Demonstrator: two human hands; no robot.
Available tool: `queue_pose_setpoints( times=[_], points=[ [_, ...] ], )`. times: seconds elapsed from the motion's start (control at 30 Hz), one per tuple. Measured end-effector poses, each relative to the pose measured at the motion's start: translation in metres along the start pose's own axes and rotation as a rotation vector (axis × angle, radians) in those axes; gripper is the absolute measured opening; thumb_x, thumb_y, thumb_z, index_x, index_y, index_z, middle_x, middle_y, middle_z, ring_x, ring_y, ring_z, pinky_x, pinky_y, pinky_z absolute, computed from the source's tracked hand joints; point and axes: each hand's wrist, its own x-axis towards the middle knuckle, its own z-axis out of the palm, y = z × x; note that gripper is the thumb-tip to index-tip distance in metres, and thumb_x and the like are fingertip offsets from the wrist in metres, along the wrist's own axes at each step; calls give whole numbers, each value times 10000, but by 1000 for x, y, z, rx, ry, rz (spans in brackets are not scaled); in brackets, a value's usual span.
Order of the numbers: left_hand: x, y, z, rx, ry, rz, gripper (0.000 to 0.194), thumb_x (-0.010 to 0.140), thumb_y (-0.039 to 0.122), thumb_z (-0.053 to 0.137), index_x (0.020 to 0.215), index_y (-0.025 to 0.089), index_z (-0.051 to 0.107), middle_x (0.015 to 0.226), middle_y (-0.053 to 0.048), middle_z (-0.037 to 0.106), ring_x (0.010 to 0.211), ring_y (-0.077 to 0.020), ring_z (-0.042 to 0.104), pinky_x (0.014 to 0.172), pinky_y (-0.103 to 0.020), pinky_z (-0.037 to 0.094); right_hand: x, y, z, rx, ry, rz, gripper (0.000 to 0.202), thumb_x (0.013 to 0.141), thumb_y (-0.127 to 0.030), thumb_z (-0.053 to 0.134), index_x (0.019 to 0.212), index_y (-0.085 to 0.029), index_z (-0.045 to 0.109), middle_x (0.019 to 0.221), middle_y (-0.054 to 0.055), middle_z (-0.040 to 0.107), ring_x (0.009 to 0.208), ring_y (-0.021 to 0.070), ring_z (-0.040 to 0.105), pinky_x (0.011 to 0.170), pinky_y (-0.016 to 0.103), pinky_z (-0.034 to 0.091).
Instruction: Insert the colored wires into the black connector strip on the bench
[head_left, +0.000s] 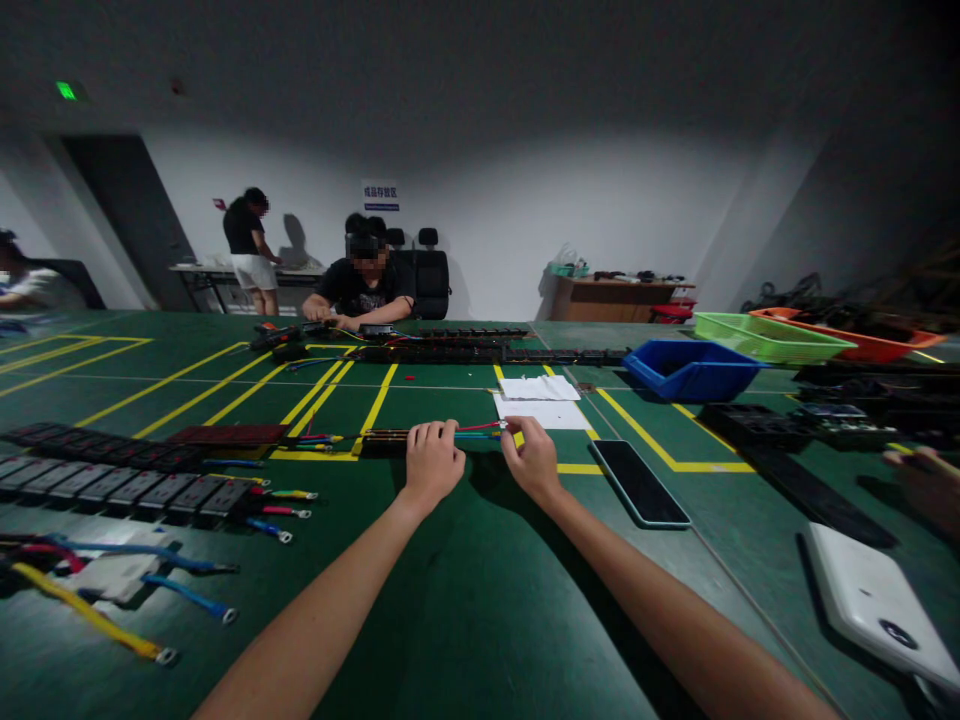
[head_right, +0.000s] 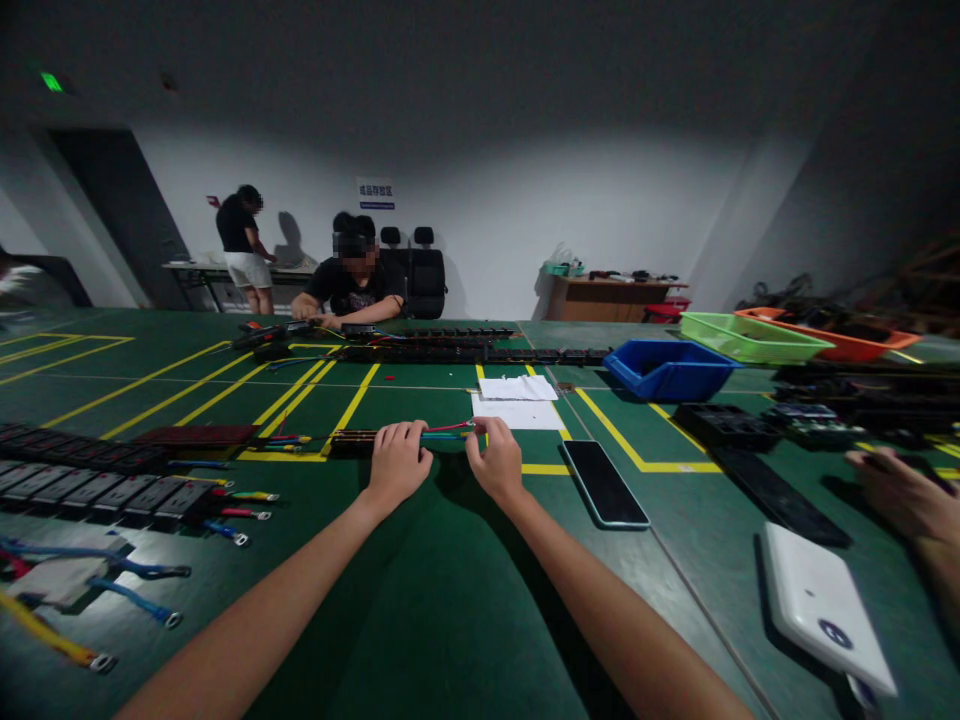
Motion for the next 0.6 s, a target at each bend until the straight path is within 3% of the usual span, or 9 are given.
queue_pose_setpoints(
  times=[0.17, 0.43, 0.6],
  points=[
    [0, 0, 0, 3, -15, -3, 309, 915, 219, 494, 1203, 239, 602, 1178, -93, 670, 1181, -278, 582, 1098, -485, 395, -3, -3, 1, -10, 6, -48, 304, 891, -284, 505, 1154, -179, 616, 1031, 103, 677, 937, 238, 637, 786, 336, 499],
    [0, 1, -3, -30, -34, -9, 299, 925, 216, 488, 1195, 240, 615, 1190, -88, 675, 1183, -270, 586, 1103, -495, 396, 2, 3, 3, -174, -87, 153, 239, 958, -346, 437, 914, -216, 633, 898, 75, 690, 861, 229, 608, 727, 310, 417],
    [0, 1, -1, -27, -27, -3, 290, 924, 213, 489, 1187, 230, 610, 1190, -88, 672, 1184, -267, 585, 1109, -492, 394, 3, 4, 3, -133, -88, 167, 251, 960, -359, 438, 917, -215, 639, 887, 71, 699, 822, 218, 626, 716, 304, 419]
  ],
)
